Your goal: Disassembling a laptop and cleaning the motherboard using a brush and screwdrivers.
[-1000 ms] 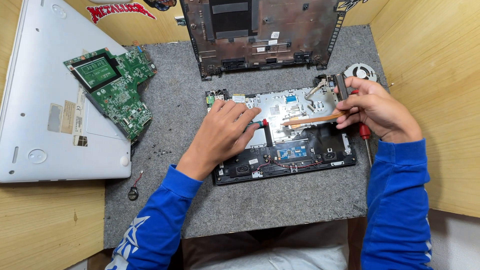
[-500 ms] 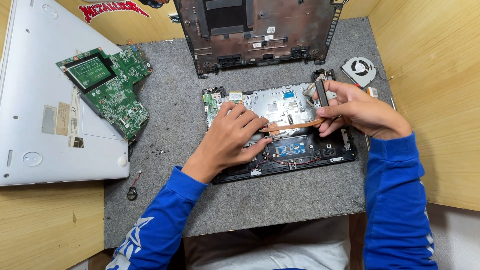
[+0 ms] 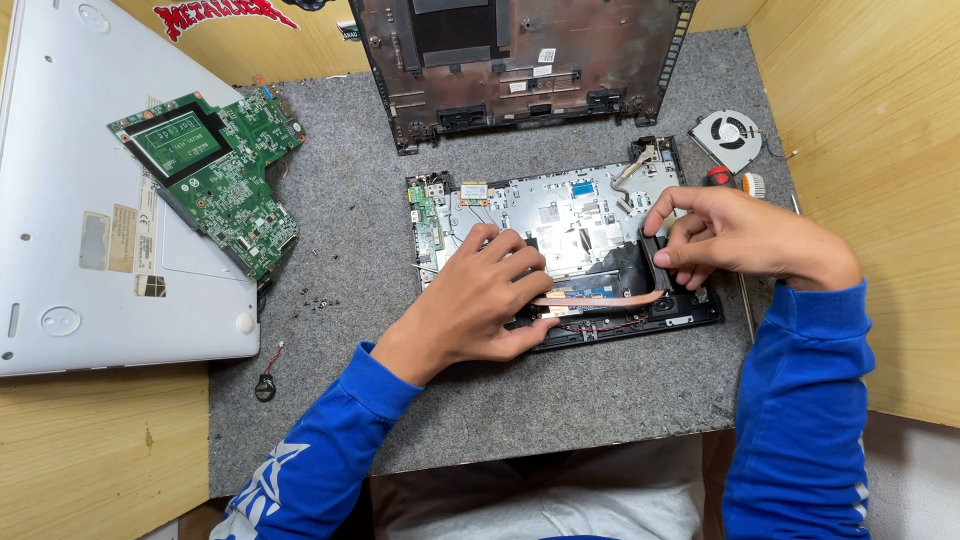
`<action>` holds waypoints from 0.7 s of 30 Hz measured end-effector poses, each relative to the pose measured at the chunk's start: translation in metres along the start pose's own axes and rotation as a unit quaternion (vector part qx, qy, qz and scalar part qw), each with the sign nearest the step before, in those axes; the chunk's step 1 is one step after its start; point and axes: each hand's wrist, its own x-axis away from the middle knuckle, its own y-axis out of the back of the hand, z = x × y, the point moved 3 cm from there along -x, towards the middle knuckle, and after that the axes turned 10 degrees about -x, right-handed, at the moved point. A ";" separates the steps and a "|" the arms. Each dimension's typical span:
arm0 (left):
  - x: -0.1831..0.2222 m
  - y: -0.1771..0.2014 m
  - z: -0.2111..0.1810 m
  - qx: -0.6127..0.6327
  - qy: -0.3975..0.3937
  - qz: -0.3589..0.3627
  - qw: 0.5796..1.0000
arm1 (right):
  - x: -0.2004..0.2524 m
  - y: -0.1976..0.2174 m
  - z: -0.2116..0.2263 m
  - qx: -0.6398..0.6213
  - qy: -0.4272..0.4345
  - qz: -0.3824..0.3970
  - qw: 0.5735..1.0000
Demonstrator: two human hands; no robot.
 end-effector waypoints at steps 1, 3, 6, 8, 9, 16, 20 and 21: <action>0.000 0.000 0.000 0.000 0.001 0.000 1.000 | 0.002 -0.003 0.003 0.000 0.000 0.001 1.000; 0.001 -0.001 0.000 0.005 -0.004 0.029 1.000 | 0.006 -0.007 0.005 0.007 -0.036 -0.001 0.999; 0.000 0.000 0.001 0.031 -0.006 0.048 0.998 | 0.013 -0.012 0.019 0.074 -0.059 -0.019 0.995; 0.000 0.000 0.001 0.029 -0.003 0.056 0.998 | 0.011 -0.009 0.016 0.118 -0.059 -0.021 0.991; 0.000 0.000 0.001 0.027 -0.001 0.063 0.998 | 0.010 -0.008 0.015 0.161 -0.059 -0.025 0.985; -0.004 0.008 -0.012 0.038 -0.021 0.078 0.996 | 0.008 -0.009 0.015 0.156 -0.040 -0.001 0.987; -0.006 0.008 -0.024 0.084 -0.029 0.065 0.994 | 0.007 -0.009 0.011 0.153 -0.065 0.018 0.986; -0.006 0.006 -0.026 0.102 -0.034 0.070 0.992 | 0.006 -0.009 0.010 0.145 -0.067 0.021 0.987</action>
